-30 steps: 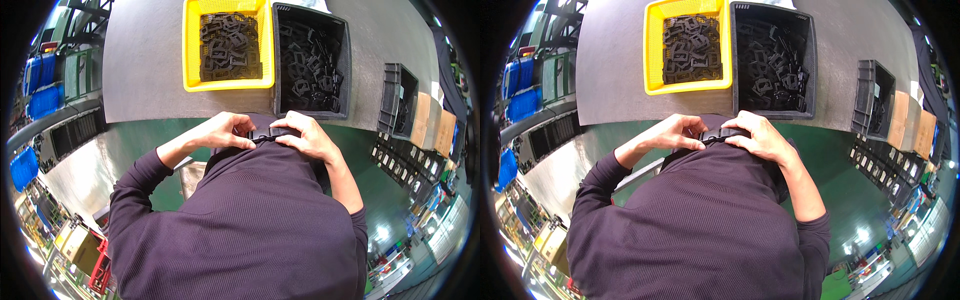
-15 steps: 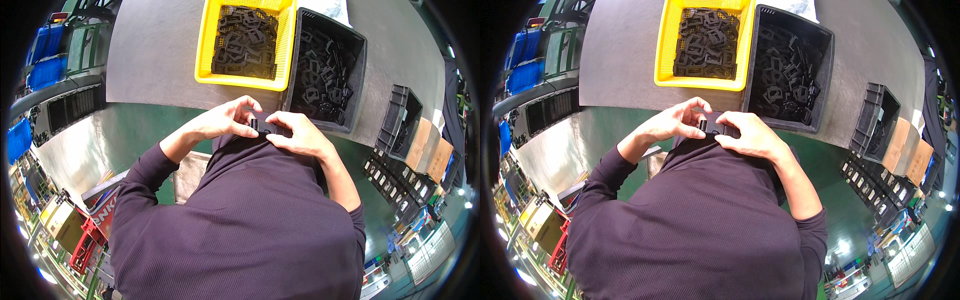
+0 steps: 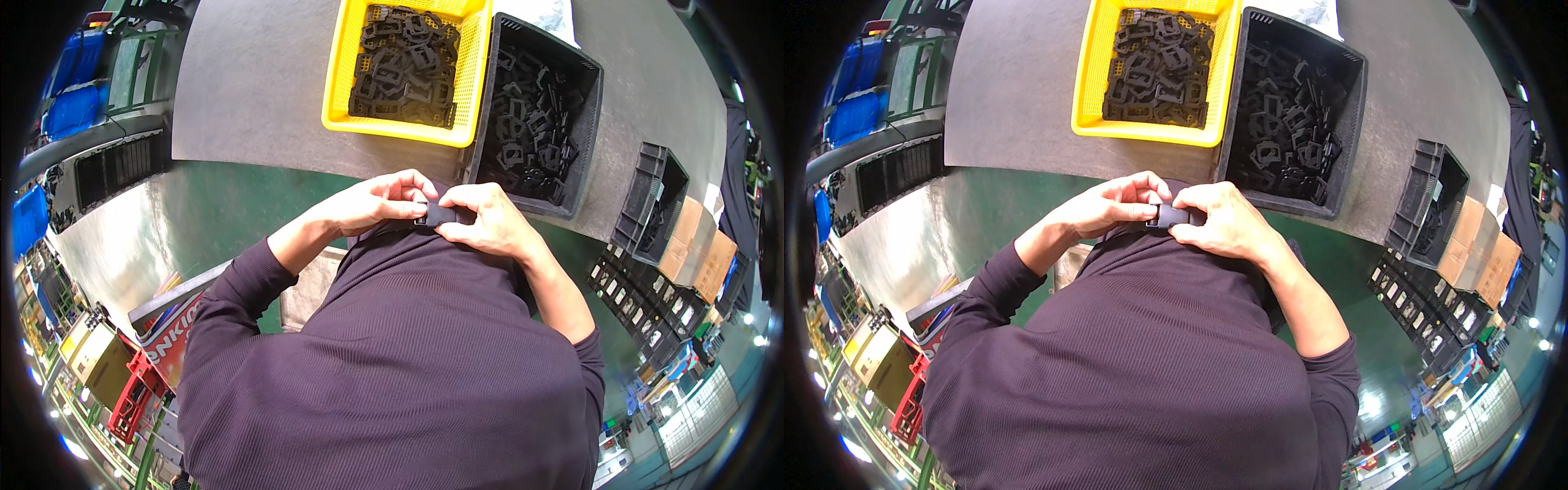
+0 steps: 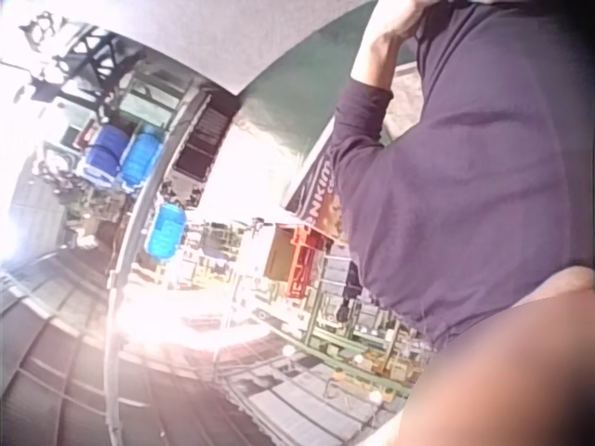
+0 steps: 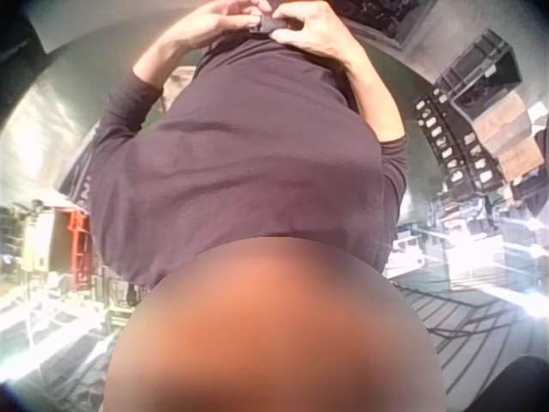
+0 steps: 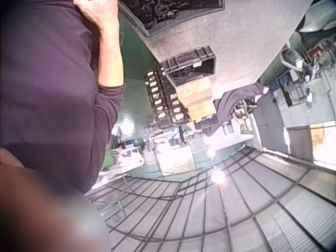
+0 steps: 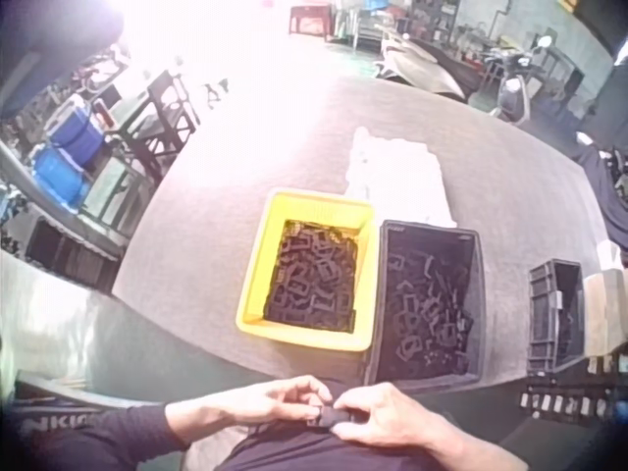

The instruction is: The person assembles small black plastic buckles by inserting a metal pin into the buckle frame. She repeatedly picks up a buckle and a pin, aligns them, and presses them together. She places the finished buckles into a yellow basket and later wraps a stack of items in bubble wrap.

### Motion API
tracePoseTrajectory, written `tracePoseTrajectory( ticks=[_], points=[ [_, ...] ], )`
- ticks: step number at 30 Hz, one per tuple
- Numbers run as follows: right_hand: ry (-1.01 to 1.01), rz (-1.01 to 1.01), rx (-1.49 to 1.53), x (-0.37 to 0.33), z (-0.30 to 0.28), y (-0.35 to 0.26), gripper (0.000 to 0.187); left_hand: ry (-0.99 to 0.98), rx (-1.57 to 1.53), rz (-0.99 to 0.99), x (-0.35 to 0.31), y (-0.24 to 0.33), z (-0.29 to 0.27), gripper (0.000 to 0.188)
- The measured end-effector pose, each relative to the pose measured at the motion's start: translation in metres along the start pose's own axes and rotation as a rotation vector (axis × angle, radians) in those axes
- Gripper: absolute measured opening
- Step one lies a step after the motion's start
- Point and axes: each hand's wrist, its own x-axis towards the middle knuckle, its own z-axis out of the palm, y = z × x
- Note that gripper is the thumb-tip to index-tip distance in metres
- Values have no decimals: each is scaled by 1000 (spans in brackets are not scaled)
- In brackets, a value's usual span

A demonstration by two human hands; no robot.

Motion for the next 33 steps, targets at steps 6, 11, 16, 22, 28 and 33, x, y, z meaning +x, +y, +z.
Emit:
tracePoseTrajectory(
  ticks=[6, 11, 16, 22, 28, 33],
  points=[
    [138, 59, -16, -9, -26, -2, 28, 50, -89, 63, -6, 1, -9, 26],
    [223, 221, 342, -13, -36, -8, 14, 205, -107, 137, -4, -7, -5, 27],
    [210, 234, 456, -14, -37, -13, 11, 219, -116, 153, -8, -8, 2, 35],
    [134, 252, 643, -12, -32, -14, 11, 210, -53, 153, -10, -6, 10, 36],
    [56, 239, 657, -5, -16, -8, 17, 202, -30, 187, -7, -9, 13, 35],
    [10, 288, 572, -2, -16, -11, 16, 206, -5, 192, -7, -9, 11, 35]
  ],
)
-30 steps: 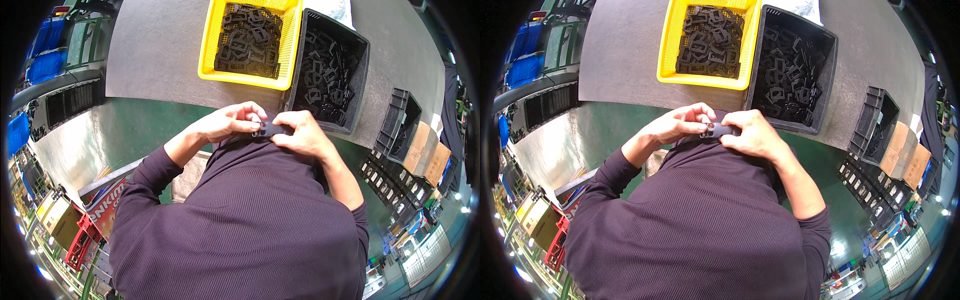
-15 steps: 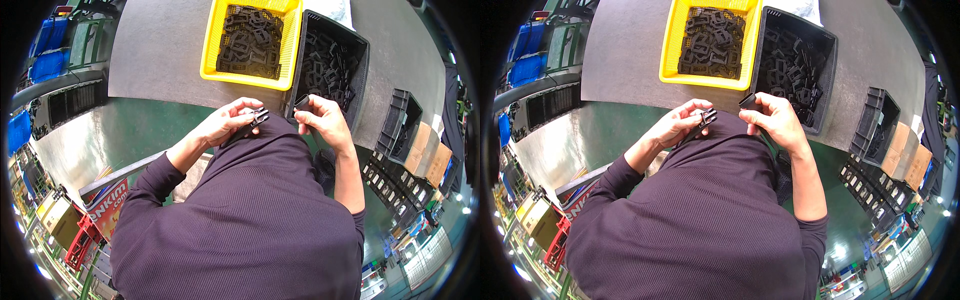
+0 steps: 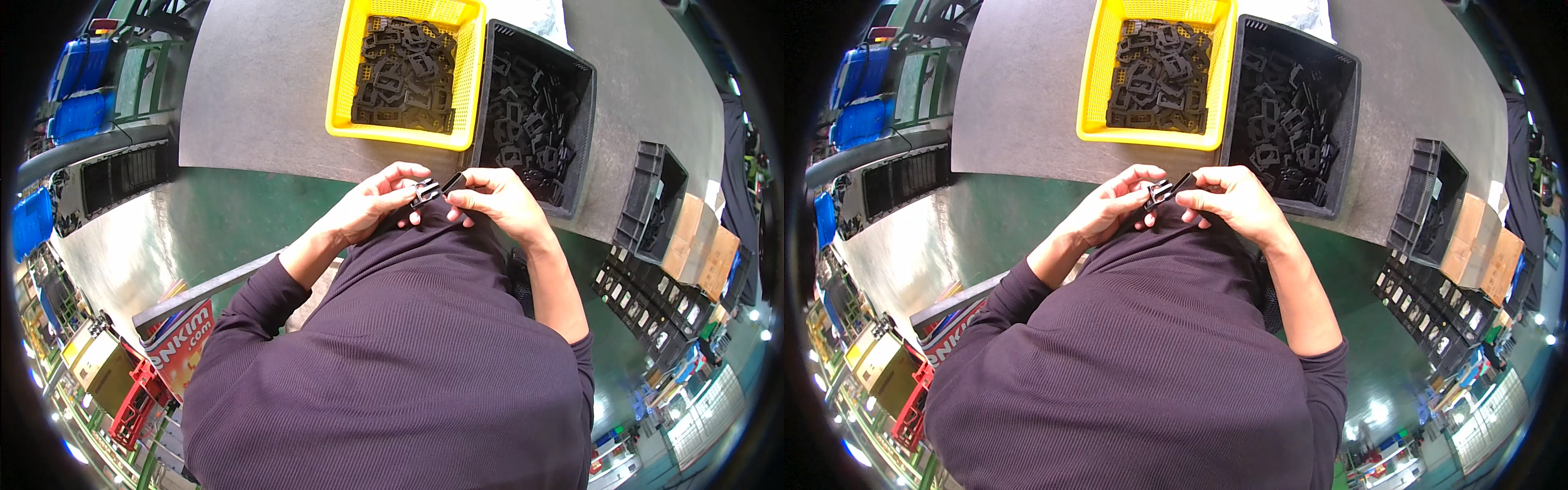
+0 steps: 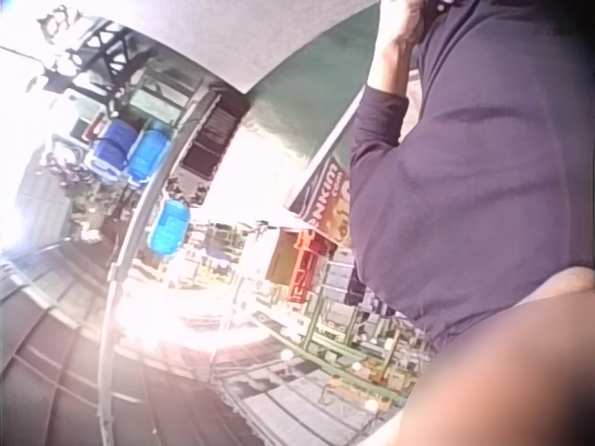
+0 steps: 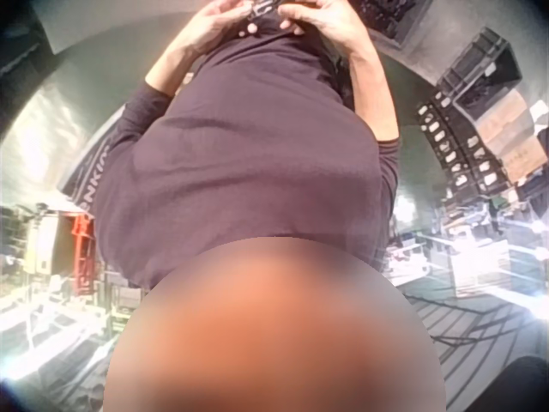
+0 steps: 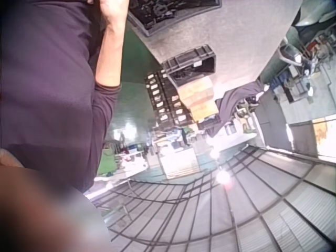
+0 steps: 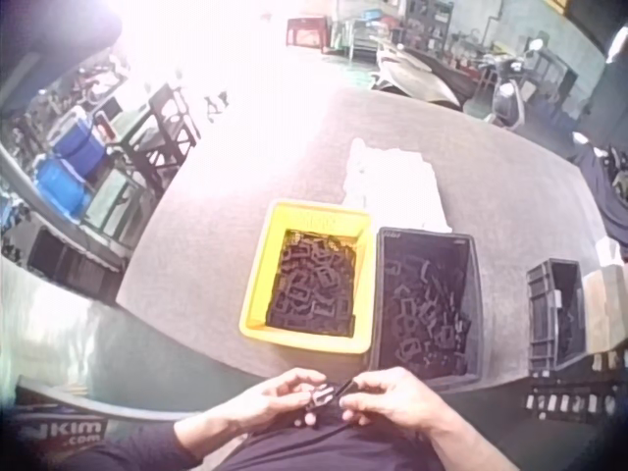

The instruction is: The person assembles small black plastic buckles by inserting a metal pin into the buckle frame. She repeatedly picks up a buckle and a pin, aligns them, and presses them together. She places the finished buckles into a yellow basket and later wraps a stack of items in bubble wrap.

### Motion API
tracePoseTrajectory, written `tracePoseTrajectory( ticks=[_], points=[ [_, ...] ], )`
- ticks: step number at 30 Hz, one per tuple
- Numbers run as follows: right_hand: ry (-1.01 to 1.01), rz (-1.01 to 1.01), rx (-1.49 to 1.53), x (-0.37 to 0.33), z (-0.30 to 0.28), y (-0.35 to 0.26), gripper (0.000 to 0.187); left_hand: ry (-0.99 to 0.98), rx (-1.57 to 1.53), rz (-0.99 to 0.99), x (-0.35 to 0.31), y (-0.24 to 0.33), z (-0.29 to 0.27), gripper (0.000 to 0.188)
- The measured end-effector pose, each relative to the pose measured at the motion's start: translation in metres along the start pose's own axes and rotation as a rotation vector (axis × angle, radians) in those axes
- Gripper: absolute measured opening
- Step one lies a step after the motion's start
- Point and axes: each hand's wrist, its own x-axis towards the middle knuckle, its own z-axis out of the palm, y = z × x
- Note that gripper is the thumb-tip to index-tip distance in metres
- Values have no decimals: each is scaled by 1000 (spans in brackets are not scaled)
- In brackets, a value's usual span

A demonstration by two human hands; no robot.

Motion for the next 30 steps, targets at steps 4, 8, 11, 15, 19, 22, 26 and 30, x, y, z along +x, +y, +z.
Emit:
tracePoseTrajectory(
  ticks=[4, 8, 11, 15, 19, 22, 26, 30],
  points=[
    [35, 5, 24, 0, 2, 0, 16, 17, -14, 3, -1, 1, 0, 33],
    [39, 19, -8, 2, 2, 0, 17, 25, -21, -5, -2, 2, -2, 32],
    [48, 15, 27, 7, 4, 9, 21, 4, -38, 5, -2, 1, -3, 32],
    [58, 18, 59, 8, 8, 8, 23, -31, -42, 27, -2, 1, -2, 31],
    [28, 39, 99, 9, 6, 10, 19, -43, -1, 22, -3, -1, -5, 33],
    [8, 17, 156, 8, 5, 12, 22, -53, -1, 24, -3, -1, -4, 34],
    [16, 5, 186, 8, 6, 14, 26, -62, 1, 25, -3, -1, -4, 33],
    [33, 36, 200, 6, 8, 11, 29, -66, -5, 31, -3, -2, -5, 31]
  ],
)
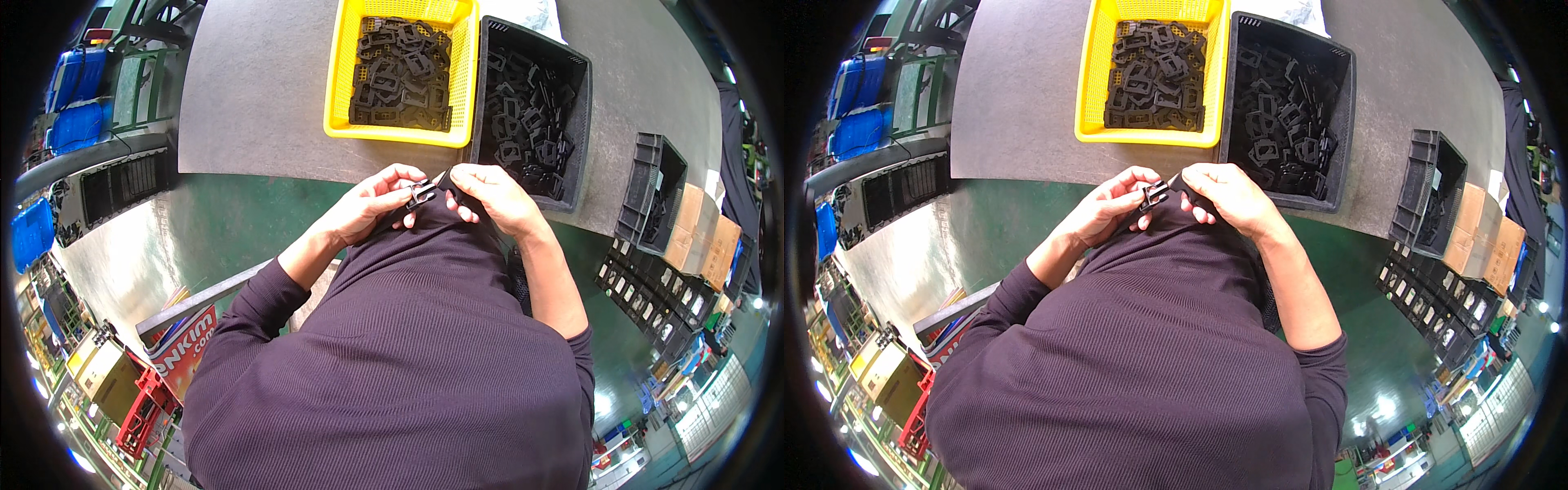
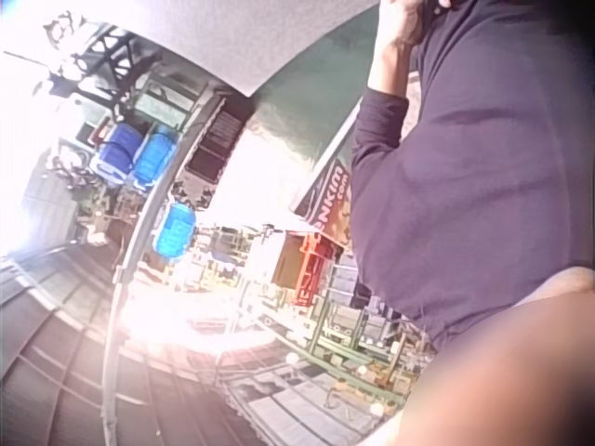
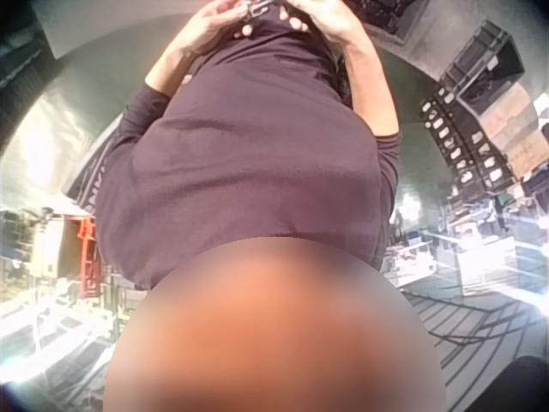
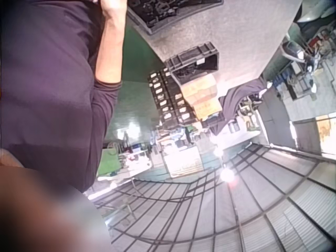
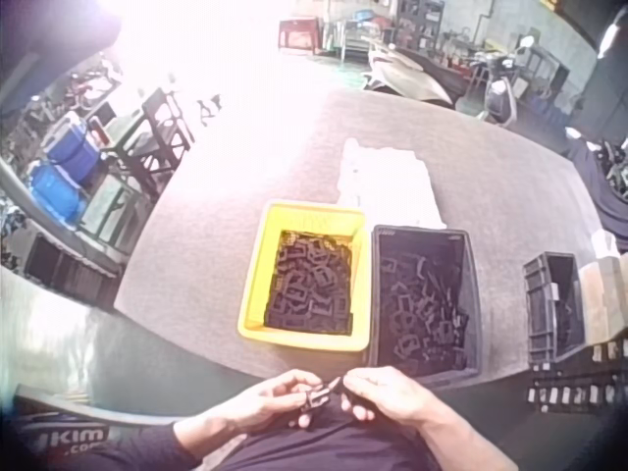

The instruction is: The person assembles small black plastic buckles by inserting a metal pin into the buckle frame. She repeatedly picks up a buckle and a pin, aligns them, and presses them together. She places the finished buckles into a yellow basket and later wraps a stack of items in bubble wrap.

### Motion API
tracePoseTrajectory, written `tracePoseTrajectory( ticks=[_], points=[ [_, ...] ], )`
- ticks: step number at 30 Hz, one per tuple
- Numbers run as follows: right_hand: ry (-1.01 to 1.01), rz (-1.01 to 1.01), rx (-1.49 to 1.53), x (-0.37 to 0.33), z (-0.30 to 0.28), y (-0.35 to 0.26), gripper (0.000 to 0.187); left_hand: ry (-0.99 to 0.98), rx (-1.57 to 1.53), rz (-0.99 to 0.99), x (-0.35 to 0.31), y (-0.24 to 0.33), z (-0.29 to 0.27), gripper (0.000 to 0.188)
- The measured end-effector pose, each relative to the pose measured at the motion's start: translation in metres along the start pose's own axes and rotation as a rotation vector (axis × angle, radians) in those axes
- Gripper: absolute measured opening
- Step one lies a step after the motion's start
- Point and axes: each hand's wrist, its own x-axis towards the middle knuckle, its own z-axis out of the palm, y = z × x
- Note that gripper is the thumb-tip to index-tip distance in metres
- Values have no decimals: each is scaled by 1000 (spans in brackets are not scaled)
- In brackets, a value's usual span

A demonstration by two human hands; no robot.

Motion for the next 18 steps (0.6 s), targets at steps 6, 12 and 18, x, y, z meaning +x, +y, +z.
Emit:
tracePoseTrajectory(
  ticks=[6, 12, 18],
  points=[
    [-41, 36, -78, 1, 0, 0, 30, 7, -50, -31, -1, -1, -3, 21],
    [-104, 35, -32, 3, -3, 1, 31, 5, -112, -49, 0, 0, -3, 17],
    [-111, 90, -91, 3, 5, -5, 35, -27, -114, -80, 0, 4, 1, 17]
  ],
)
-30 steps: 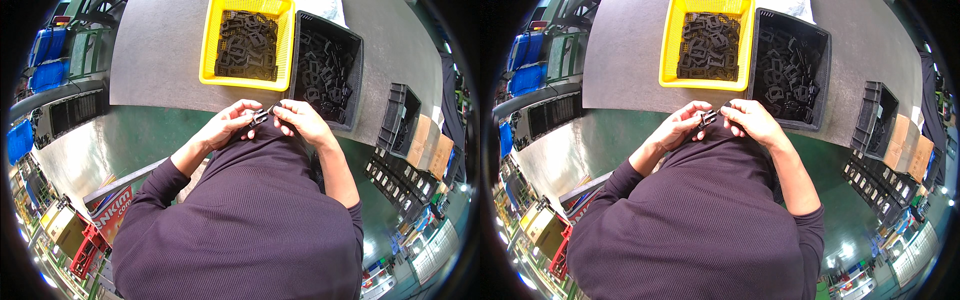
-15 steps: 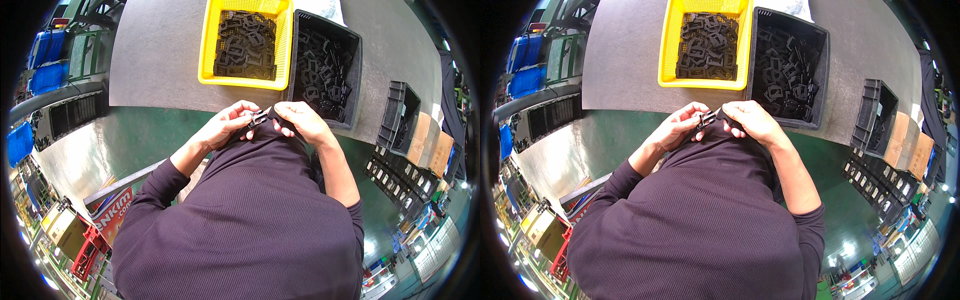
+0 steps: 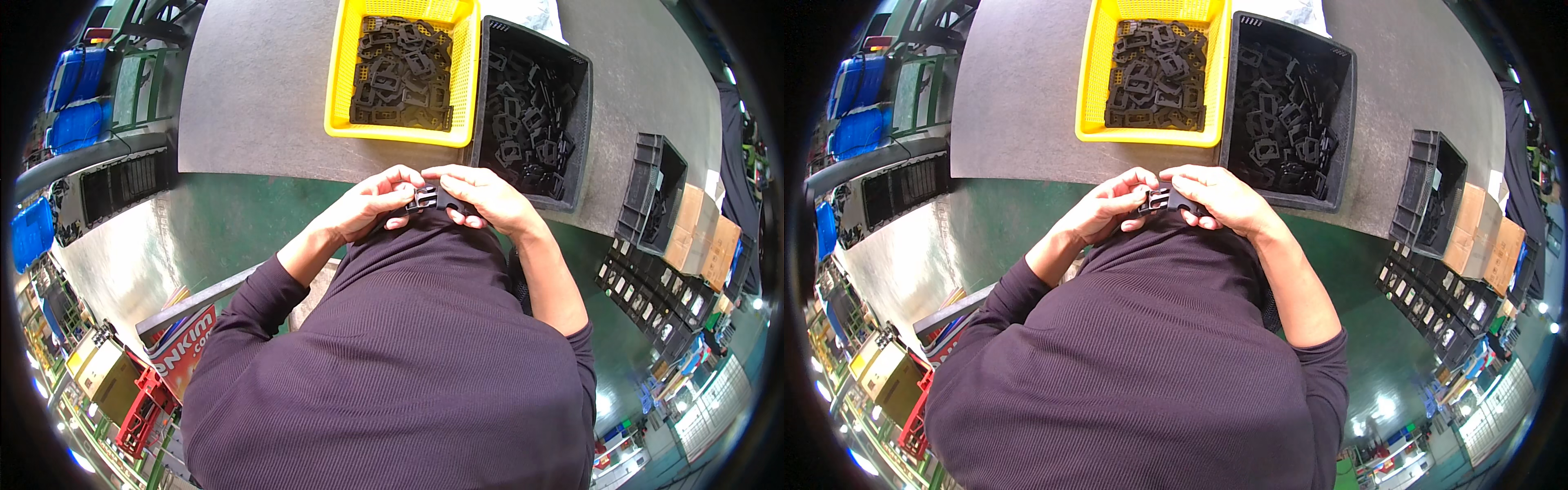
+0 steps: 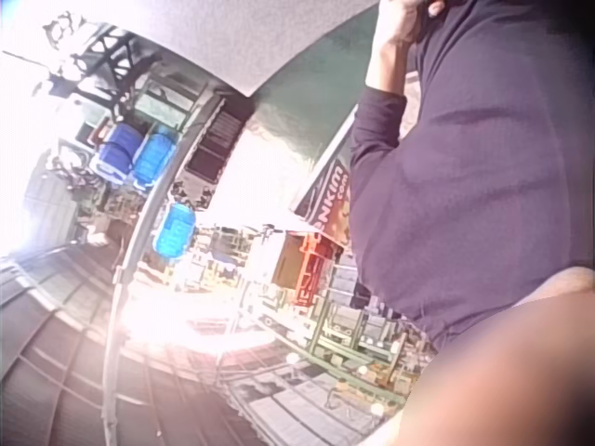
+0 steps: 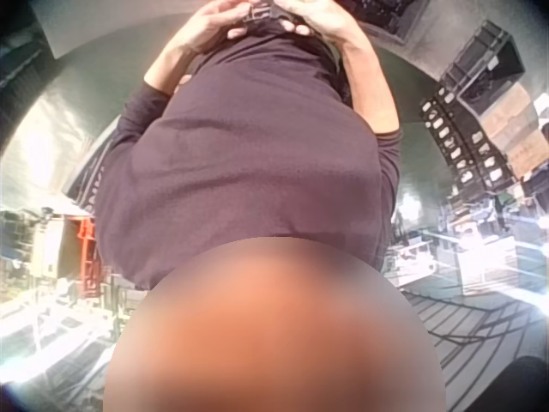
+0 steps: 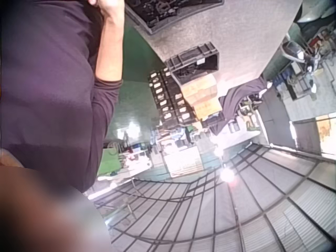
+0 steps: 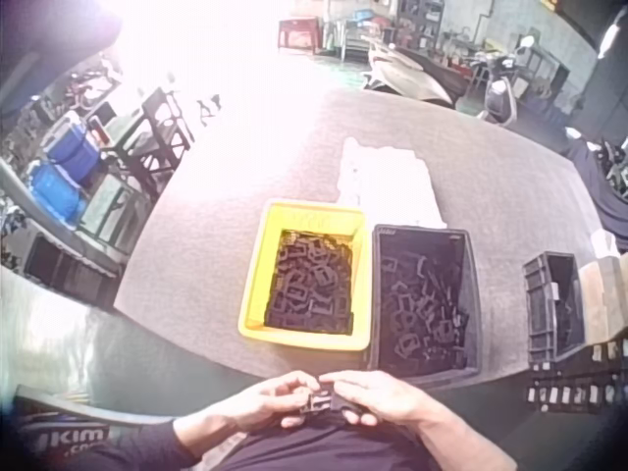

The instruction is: The person assembles small black plastic buckles by inserting a metal pin into the buckle frame. She repeatedly picks up a buckle and a pin, aligns them, and presses them together. She places the finished buckles into a yellow basket and later wraps a stack of items in bubble wrap.

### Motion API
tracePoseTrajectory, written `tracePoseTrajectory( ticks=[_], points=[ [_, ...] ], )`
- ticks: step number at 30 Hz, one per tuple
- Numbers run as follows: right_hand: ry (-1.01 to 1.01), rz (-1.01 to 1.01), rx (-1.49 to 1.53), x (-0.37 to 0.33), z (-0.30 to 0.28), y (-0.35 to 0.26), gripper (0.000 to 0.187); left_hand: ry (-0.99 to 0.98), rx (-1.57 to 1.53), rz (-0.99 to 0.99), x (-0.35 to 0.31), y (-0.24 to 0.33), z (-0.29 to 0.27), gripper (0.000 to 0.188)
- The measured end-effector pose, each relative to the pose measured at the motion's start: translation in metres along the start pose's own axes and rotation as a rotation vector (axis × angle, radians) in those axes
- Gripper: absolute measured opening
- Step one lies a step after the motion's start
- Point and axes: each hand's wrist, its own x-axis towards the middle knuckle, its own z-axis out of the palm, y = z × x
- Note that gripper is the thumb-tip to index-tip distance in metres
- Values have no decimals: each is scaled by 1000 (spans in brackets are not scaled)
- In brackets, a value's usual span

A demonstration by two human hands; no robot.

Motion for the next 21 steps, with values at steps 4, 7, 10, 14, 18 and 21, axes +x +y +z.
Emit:
tracePoseTrajectory(
  ticks=[4, 7, 10, 14, 18, 21],
  points=[
    [135, -73, 62, 1, 0, 1, 33, 32, 22, 61, 1, 0, -1, 16],
    [137, -39, -140, 4, 10, -4, 32, 37, 90, 100, 4, -8, -5, 17],
    [211, -70, -219, 8, 12, 3, 29, 31, 214, 58, 4, -7, -1, 23],
    [249, -85, -244, 13, 11, 10, 28, 48, 308, -7, 0, 5, 5, 28],
    [222, -42, -194, 12, 12, 6, 28, 147, 494, -38, -4, 6, 4, 26],
    [241, -123, -256, 10, 16, 5, 29, 180, 583, -111, -12, 16, 14, 19]
  ],
)
